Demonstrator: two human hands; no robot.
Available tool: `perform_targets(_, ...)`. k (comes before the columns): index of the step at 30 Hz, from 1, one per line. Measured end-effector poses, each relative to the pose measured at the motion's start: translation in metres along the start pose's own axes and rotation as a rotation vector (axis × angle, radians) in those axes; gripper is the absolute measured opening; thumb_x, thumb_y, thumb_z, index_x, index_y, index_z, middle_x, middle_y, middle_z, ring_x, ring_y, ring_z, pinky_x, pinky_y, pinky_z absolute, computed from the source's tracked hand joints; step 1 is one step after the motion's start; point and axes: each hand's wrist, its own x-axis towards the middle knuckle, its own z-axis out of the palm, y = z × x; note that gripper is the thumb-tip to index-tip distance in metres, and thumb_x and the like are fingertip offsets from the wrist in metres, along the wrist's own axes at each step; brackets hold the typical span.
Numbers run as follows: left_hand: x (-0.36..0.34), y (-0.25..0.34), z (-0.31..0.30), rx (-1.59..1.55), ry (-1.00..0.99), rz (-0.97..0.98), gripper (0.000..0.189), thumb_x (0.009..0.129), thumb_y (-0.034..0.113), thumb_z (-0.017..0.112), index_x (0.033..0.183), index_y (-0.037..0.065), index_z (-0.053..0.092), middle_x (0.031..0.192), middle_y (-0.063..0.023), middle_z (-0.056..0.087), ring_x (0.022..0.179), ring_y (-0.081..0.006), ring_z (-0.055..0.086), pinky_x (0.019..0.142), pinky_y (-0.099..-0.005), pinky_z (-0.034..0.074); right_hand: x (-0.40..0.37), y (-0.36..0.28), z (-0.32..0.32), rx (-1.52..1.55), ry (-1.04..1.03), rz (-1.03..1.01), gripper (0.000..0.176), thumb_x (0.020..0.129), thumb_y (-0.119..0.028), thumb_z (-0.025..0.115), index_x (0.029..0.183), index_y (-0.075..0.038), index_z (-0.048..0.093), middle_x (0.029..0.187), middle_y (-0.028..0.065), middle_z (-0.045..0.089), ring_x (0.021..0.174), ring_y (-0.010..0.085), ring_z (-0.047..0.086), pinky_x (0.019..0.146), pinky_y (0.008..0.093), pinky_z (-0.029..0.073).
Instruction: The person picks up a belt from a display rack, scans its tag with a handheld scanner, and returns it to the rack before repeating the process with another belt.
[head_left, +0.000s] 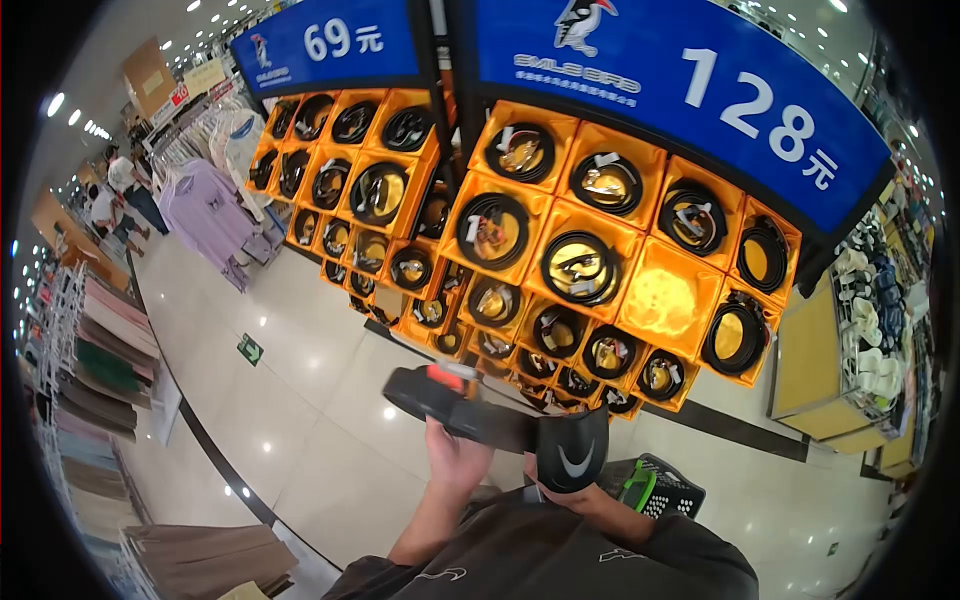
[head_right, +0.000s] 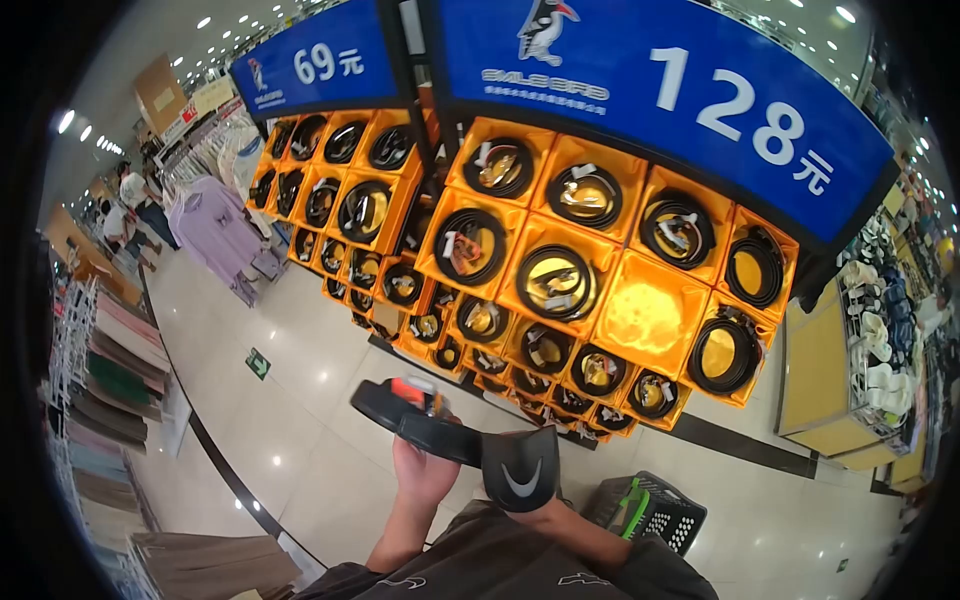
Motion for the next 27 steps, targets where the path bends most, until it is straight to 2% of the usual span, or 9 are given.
perform_targets(5, -0.021, 0.049, -0.056, -0.119, -0.028, -0.052, 0.020, 0.095, 0.030, 0.047, 0.096, 0.017, 0.062, 0.094, -0.0072, 0.061, 0.095, -0.0272, 0.055, 0.094, -0.0471, 0.042, 0.004, -0.042, 0.027, 0.509, -0.090, 0.267, 0.045, 0.068, -0.009, 0.077, 0.110, -0.006, 0.059, 0.089, 0.0074, 0.064, 0.075, 0.0215, 0.065, 0.065, 0.0294, 0.049)
perform_targets(11, -0.044, 0.063, -0.082, -0.069, -0.080, -0.147, 0.021, 0.095, 0.029, 0.047, 0.097, 0.014, 0.062, 0.098, -0.0071, 0.064, 0.100, -0.0289, 0.056, 0.097, -0.0450, 0.041, 0.002, -0.101, 0.023, 0.422, -0.124, 0.375, 0.045, 0.068, -0.011, 0.079, 0.107, -0.003, 0.058, 0.087, 0.0096, 0.063, 0.077, 0.0218, 0.064, 0.071, 0.0305, 0.050)
perform_targets(14, -0.051, 0.064, -0.088, 0.069, -0.134, -0.037, 0.020, 0.095, 0.030, 0.049, 0.100, 0.014, 0.060, 0.096, -0.0059, 0.062, 0.100, -0.0274, 0.056, 0.097, -0.0420, 0.042, -0.008, -0.110, 0.019, 0.426, -0.093, 0.368, 0.041, 0.070, -0.011, 0.078, 0.105, -0.002, 0.059, 0.086, 0.0103, 0.062, 0.076, 0.0219, 0.062, 0.072, 0.0310, 0.050)
perform_targets(18, -0.060, 0.071, -0.072, 0.130, -0.043, 0.102, 0.017, 0.097, 0.032, 0.051, 0.099, 0.016, 0.057, 0.091, -0.0042, 0.056, 0.085, -0.0202, 0.055, 0.087, -0.0362, 0.044, -0.034, -0.094, 0.020, 0.295, -0.031, 0.317, 0.033, 0.075, -0.010, 0.077, 0.102, -0.004, 0.059, 0.082, 0.0072, 0.060, 0.073, 0.0175, 0.057, 0.068, 0.0304, 0.048)
perform_targets(19, -0.060, 0.068, -0.067, 0.112, -0.099, 0.081, 0.017, 0.097, 0.032, 0.051, 0.098, 0.016, 0.057, 0.090, -0.0040, 0.056, 0.083, -0.0197, 0.053, 0.085, -0.0357, 0.044, -0.034, -0.096, 0.021, 0.263, -0.004, 0.324, 0.031, 0.076, -0.009, 0.076, 0.102, -0.004, 0.059, 0.081, 0.0058, 0.059, 0.071, 0.0159, 0.056, 0.066, 0.0298, 0.047)
perform_targets(20, -0.060, 0.066, -0.065, 0.091, -0.151, 0.058, 0.017, 0.098, 0.032, 0.051, 0.097, 0.016, 0.056, 0.089, -0.0037, 0.055, 0.080, -0.0193, 0.052, 0.083, -0.0353, 0.044, -0.037, -0.104, 0.013, 0.535, 0.031, 0.375, 0.044, 0.078, 0.002, 0.069, 0.116, -0.004, 0.048, 0.098, 0.0031, 0.054, 0.092, 0.0136, 0.052, 0.078, 0.0277, 0.044)
perform_targets(23, -0.063, 0.054, -0.057, 0.006, -0.108, -0.067, 0.023, 0.098, 0.034, 0.050, 0.091, 0.013, 0.057, 0.086, -0.0032, 0.053, 0.076, -0.0183, 0.048, 0.079, -0.0340, 0.042, -0.040, -0.098, 0.004, 0.523, 0.222, 0.359, 0.036, 0.078, 0.002, 0.066, 0.107, -0.005, 0.047, 0.094, 0.0028, 0.051, 0.085, 0.0130, 0.049, 0.075, 0.0272, 0.041)
perform_targets(24, -0.062, 0.050, -0.054, -0.060, -0.076, -0.130, 0.025, 0.098, 0.035, 0.050, 0.089, 0.012, 0.057, 0.086, -0.0034, 0.053, 0.076, -0.0184, 0.048, 0.079, -0.0342, 0.041, -0.035, -0.103, -0.003, 0.496, 0.258, 0.335, 0.033, 0.078, 0.000, 0.066, 0.105, -0.005, 0.049, 0.094, 0.0042, 0.051, 0.085, 0.0148, 0.050, 0.073, 0.0278, 0.042)
perform_targets(27, -0.057, 0.047, -0.050, -0.117, -0.068, -0.220, 0.034, 0.098, 0.040, 0.048, 0.083, 0.010, 0.057, 0.085, -0.0035, 0.055, 0.082, -0.0204, 0.051, 0.085, -0.0356, 0.042, -0.039, -0.098, -0.012, -0.156, 0.163, 0.100, 0.031, 0.077, -0.002, 0.068, 0.104, -0.004, 0.052, 0.096, 0.0053, 0.054, 0.089, 0.0168, 0.054, 0.074, 0.0290, 0.044)
